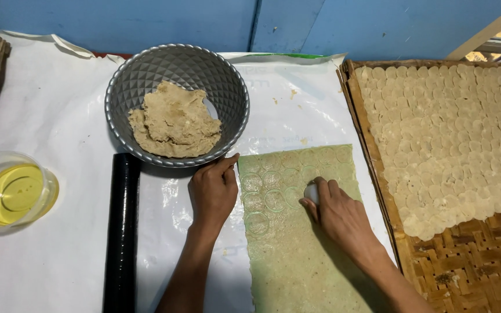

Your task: The recorder is rolling out a thin sheet of dough and using a round mold to cut out small circles.

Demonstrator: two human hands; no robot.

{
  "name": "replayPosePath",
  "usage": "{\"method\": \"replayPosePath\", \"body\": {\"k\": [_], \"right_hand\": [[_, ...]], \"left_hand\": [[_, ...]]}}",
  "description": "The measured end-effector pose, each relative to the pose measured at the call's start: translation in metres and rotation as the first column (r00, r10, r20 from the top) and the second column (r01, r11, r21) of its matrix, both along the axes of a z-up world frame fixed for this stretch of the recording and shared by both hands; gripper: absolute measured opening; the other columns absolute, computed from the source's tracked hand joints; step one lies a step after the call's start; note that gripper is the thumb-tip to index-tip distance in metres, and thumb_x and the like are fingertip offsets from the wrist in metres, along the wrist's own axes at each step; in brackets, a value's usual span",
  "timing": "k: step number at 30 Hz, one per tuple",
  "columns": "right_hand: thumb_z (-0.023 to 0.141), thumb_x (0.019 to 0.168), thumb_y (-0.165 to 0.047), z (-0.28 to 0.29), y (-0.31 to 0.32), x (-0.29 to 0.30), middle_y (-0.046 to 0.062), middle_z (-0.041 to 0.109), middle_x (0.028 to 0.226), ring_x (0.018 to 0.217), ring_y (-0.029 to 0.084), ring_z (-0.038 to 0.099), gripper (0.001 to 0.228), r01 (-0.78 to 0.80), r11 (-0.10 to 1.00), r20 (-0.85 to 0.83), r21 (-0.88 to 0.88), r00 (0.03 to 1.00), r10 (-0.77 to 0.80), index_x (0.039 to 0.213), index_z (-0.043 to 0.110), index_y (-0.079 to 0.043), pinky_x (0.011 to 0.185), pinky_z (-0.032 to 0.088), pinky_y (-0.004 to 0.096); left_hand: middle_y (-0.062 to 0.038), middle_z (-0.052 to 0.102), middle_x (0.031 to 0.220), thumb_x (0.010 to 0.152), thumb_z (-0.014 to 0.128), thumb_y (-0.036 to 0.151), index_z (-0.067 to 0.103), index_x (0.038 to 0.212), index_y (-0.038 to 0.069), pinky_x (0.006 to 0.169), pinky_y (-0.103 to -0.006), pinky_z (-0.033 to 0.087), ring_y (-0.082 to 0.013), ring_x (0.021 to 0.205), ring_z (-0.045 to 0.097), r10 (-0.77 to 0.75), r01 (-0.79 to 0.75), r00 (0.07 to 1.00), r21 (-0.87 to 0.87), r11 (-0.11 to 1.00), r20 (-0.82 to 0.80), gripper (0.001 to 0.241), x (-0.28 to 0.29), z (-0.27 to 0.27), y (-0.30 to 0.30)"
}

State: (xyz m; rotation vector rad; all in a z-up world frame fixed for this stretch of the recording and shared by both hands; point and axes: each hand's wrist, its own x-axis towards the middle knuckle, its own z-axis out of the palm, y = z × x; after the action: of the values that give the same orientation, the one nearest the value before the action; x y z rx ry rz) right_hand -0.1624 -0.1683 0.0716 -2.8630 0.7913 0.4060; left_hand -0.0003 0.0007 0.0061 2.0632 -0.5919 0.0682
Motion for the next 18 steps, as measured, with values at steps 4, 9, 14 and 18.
{"method": "replayPosePath", "body": {"k": [4,9,14,18], "right_hand": [[0.026,0.106,-0.05,-0.008,0.008,0.0,0.01,0.061,0.091,0.075,0.033,0.076,0.051,0.007,0.984,-0.059,-0.178,0.998,-0.018,0.133,0.045,-0.011,0.067,0.061,0.046],[0.033,0.106,-0.045,-0.023,-0.022,-0.005,0.018,0.066,0.098,0.081,0.039,0.077,0.051,-0.128,0.986,-0.064,-0.103,0.99,0.122,0.136,0.048,-0.007,0.072,0.061,0.052],[0.032,0.105,-0.047,-0.003,0.006,-0.004,0.015,0.066,0.095,0.079,0.039,0.077,0.05,-0.026,0.993,-0.047,-0.117,0.999,0.021,0.135,0.046,-0.009,0.07,0.061,0.05],[0.044,0.102,-0.037,0.01,0.0,-0.001,0.026,0.072,0.097,0.082,0.045,0.077,0.044,0.151,0.968,0.026,0.201,0.987,-0.16,0.133,0.051,-0.006,0.075,0.06,0.058]], "left_hand": [[-0.01,0.08,0.094,0.089,0.056,0.007,0.083,0.112,0.02,0.08,-0.0475,0.059,-0.0357,0.094,0.074,0.0,-0.003,0.999,-0.047,0.999,-0.055,0.037,-0.001,-0.013,-0.001],[-0.012,0.08,0.092,0.087,0.056,0.005,0.083,0.111,0.017,0.079,-0.0465,0.058,-0.0366,0.091,0.074,-0.003,0.002,1.0,-0.062,0.998,-0.029,0.038,0.0,-0.012,-0.001],[-0.01,0.08,0.091,0.087,0.057,0.005,0.083,0.11,0.019,0.08,-0.0457,0.058,-0.0347,0.091,0.074,0.007,-0.009,1.0,-0.061,0.998,-0.026,0.037,0.0,-0.017,-0.003],[-0.008,0.08,0.09,0.086,0.057,0.005,0.083,0.111,0.02,0.081,-0.0438,0.058,-0.0334,0.091,0.074,0.013,-0.015,1.0,-0.07,0.997,-0.028,0.039,0.0,-0.019,-0.002]]}}
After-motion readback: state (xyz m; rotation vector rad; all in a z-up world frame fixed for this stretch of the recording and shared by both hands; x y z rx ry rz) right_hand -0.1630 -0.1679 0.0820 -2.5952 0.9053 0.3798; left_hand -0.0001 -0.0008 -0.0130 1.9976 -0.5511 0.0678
